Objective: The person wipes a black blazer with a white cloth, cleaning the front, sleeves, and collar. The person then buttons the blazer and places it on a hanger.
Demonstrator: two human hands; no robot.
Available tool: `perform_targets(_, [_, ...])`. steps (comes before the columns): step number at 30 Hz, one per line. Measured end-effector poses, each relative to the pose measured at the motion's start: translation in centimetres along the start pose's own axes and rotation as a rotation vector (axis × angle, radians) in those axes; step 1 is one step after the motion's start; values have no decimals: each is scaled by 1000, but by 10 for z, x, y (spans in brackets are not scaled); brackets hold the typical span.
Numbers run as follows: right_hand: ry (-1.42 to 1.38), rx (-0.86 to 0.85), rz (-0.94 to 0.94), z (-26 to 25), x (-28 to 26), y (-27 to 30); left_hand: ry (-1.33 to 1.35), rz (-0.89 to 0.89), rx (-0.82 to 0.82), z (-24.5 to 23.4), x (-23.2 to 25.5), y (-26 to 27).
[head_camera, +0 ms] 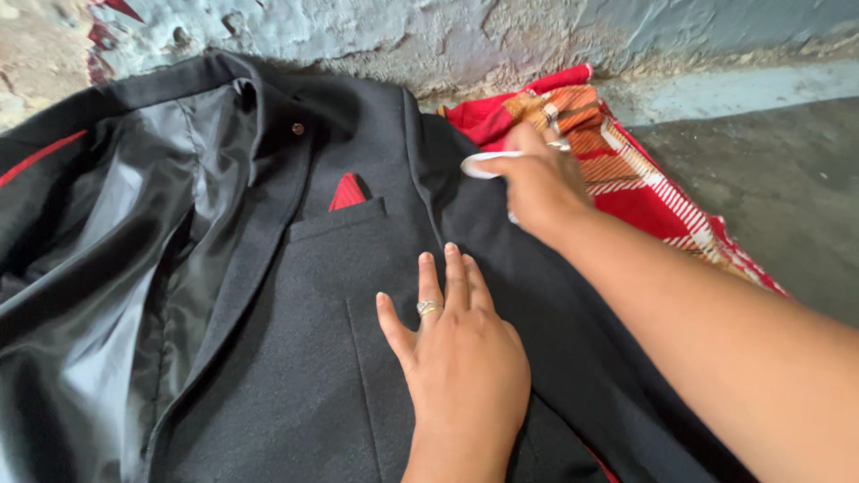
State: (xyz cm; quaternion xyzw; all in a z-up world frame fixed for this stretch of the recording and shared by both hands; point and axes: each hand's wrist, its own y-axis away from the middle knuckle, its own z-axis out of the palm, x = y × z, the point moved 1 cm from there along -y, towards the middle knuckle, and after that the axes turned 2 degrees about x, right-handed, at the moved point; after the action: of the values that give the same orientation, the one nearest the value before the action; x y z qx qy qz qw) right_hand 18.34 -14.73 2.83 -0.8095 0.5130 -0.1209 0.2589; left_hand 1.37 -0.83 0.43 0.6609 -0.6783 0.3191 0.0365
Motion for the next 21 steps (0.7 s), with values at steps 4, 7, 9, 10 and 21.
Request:
perform_targets(4, [29, -8, 134, -29, 2, 0, 41, -9, 64, -5, -2, 3])
perform_targets(7, [-43, 70, -39, -57, -32, 25, 36, -19, 69, -6, -2, 3])
perform_targets(9, [-74, -51, -85, -58, -64, 57, 42, -11, 7, -3, -4, 4])
perform_targets(10, [-76, -62, -148, -54, -82, 78, 43, -5, -25, -2, -6, 5])
perform_targets(21, [142, -58, -8, -34, 19, 62, -37, -17, 22, 1, -1, 5])
